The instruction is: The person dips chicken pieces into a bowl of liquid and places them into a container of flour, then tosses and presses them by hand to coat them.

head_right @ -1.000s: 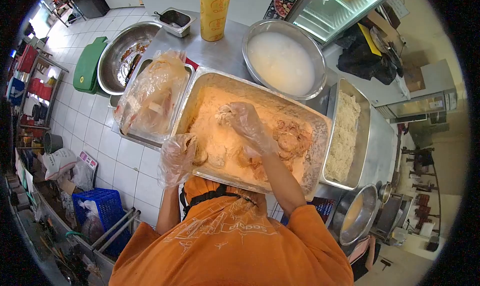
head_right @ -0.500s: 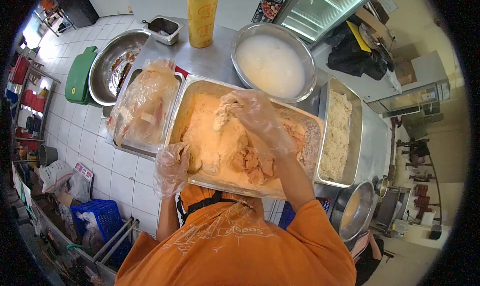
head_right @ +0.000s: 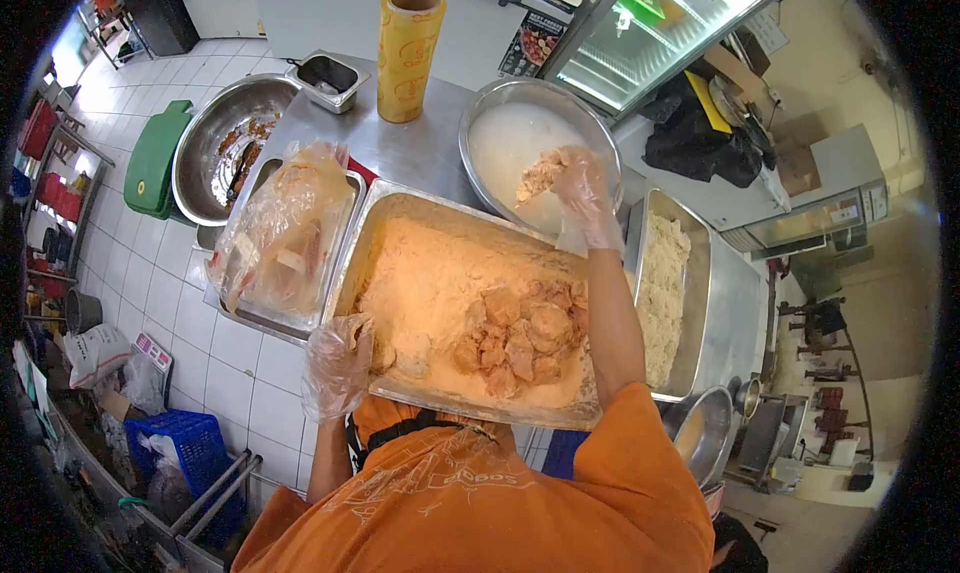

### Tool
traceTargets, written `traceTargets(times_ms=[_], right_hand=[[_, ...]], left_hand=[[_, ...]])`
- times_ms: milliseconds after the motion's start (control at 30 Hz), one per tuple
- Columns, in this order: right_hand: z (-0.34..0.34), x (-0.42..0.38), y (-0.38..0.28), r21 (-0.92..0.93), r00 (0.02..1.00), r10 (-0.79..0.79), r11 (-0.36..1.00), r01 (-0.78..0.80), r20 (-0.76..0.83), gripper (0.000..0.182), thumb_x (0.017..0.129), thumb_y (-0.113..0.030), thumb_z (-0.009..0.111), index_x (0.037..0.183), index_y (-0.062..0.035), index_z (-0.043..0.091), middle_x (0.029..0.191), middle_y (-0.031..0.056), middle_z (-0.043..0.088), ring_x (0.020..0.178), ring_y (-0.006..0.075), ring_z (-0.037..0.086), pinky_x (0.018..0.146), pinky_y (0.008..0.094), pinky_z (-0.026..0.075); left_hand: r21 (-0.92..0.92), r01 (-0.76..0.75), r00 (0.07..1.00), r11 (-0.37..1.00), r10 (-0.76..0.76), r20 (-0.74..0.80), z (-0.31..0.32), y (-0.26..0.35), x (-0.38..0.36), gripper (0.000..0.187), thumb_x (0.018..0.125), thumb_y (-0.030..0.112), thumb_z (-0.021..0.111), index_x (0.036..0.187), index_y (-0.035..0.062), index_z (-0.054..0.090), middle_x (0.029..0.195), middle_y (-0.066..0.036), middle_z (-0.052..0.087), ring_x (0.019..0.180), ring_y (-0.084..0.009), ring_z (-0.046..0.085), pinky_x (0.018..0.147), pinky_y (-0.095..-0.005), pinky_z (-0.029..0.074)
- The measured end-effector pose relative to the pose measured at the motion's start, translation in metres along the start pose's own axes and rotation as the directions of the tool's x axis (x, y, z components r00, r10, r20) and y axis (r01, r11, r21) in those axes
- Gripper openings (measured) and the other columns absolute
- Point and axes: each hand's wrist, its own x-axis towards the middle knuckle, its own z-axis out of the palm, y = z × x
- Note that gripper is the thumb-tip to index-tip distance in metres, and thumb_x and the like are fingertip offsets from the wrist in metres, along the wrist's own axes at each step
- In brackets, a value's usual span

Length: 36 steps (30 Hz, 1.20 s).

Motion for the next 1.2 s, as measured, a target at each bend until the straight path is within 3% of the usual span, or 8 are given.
traceTargets(times_ms=[233, 300, 433, 533, 667, 867, 1167, 1200], right_hand=[[0.061, 0.018, 0.092, -0.227, 0.941, -0.320, 0.914, 0.336, 0.108, 0.019, 0.087, -0.013, 0.075, 0.101, -0.0006, 0.078, 0.087, 0.0225, 0.075, 0.071, 0.0308, 0.073, 0.066, 0.0389, 0.057], [0.056, 0.021, 0.088, -0.181, 0.963, -0.251, 0.947, 0.265, 0.097, 0.021, 0.087, -0.018, 0.077, 0.101, -0.0028, 0.079, 0.085, 0.0195, 0.075, 0.070, 0.0276, 0.073, 0.066, 0.0375, 0.057], [0.039, 0.022, 0.071, 0.052, 0.991, 0.127, 0.990, -0.128, 0.031, 0.021, 0.089, -0.025, 0.079, 0.098, -0.0070, 0.081, 0.081, 0.0104, 0.076, 0.067, 0.0183, 0.069, 0.066, 0.0331, 0.055], [0.026, 0.021, 0.071, 0.247, 0.994, 0.105, 0.963, -0.108, 0.025, 0.019, 0.091, -0.025, 0.078, 0.098, -0.0083, 0.082, 0.080, 0.0033, 0.076, 0.065, 0.0114, 0.065, 0.064, 0.0296, 0.054], [0.013, 0.018, 0.102, -0.246, 0.967, -0.248, 0.943, 0.225, -0.065, 0.025, 0.092, -0.028, 0.078, 0.106, -0.0069, 0.081, 0.083, 0.0025, 0.076, 0.067, 0.0097, 0.065, 0.063, 0.0284, 0.052], [-0.070, -0.067, -0.025, 0.182, 0.998, -0.036, 0.983, 0.025, 0.056, 0.022, 0.092, -0.019, 0.077, 0.104, -0.0008, 0.079, 0.084, 0.0008, 0.072, 0.069, 0.0085, 0.060, 0.062, 0.0265, 0.048], [-0.113, -0.144, -0.087, 0.097, 0.995, 0.096, 0.991, -0.094, -0.021, 0.027, 0.094, -0.014, 0.076, 0.117, -0.0006, 0.076, 0.097, 0.0037, 0.075, 0.079, 0.0099, 0.066, 0.065, 0.0220, 0.050], [-0.097, -0.150, -0.076, 0.390, 0.997, -0.006, 0.920, -0.024, 0.077, 0.035, 0.093, -0.021, 0.076, 0.123, -0.0023, 0.074, 0.108, 0.0087, 0.073, 0.094, 0.0153, 0.065, 0.078, 0.0284, 0.050]], left_hand=[[0.008, 0.001, 0.999, 1.000, -0.001, 0.053, -0.001, -0.001, -0.001, 0.012, 0.096, 0.018, 0.067, 0.104, 0.0093, 0.070, 0.096, -0.013, 0.068, 0.088, -0.0354, 0.064, 0.079, -0.0451, 0.052], [0.117, -0.229, 0.973, 0.966, 0.230, 0.000, -0.006, -0.005, -0.001, 0.013, 0.096, 0.019, 0.067, 0.104, 0.0093, 0.069, 0.095, -0.013, 0.067, 0.088, -0.0360, 0.064, 0.079, -0.0457, 0.052], [0.023, 0.021, 0.998, 1.000, -0.022, 0.062, -0.006, 0.005, 0.003, 0.012, 0.094, 0.012, 0.071, 0.103, 0.0051, 0.074, 0.092, -0.017, 0.073, 0.085, -0.0377, 0.070, 0.077, -0.0442, 0.056], [0.026, -0.010, 0.999, 1.000, 0.009, 0.046, -0.009, 0.010, 0.006, 0.013, 0.094, 0.011, 0.071, 0.105, 0.0049, 0.075, 0.092, -0.016, 0.073, 0.086, -0.0376, 0.071, 0.078, -0.0435, 0.056], [-0.014, 0.005, 1.000, 1.000, -0.005, 0.011, -0.006, 0.011, 0.006, 0.014, 0.094, 0.011, 0.071, 0.106, 0.0057, 0.076, 0.095, -0.016, 0.074, 0.089, -0.0362, 0.072, 0.080, -0.0427, 0.057], [-0.069, 0.011, 1.000, 0.998, -0.009, 0.025, -0.005, 0.007, 0.003, 0.015, 0.094, 0.012, 0.073, 0.107, 0.0070, 0.077, 0.100, -0.016, 0.075, 0.092, -0.0351, 0.072, 0.082, -0.0420, 0.057], [-0.010, -0.030, 0.998, 0.999, 0.030, 0.059, -0.009, 0.007, 0.004, 0.017, 0.094, 0.011, 0.072, 0.109, 0.0052, 0.076, 0.097, -0.016, 0.074, 0.089, -0.0356, 0.071, 0.080, -0.0426, 0.056], [-0.003, -0.045, 0.997, 0.999, 0.045, 0.066, -0.009, 0.006, 0.005, 0.017, 0.094, 0.011, 0.072, 0.109, 0.0049, 0.075, 0.097, -0.016, 0.074, 0.088, -0.0357, 0.071, 0.079, -0.0426, 0.056]])
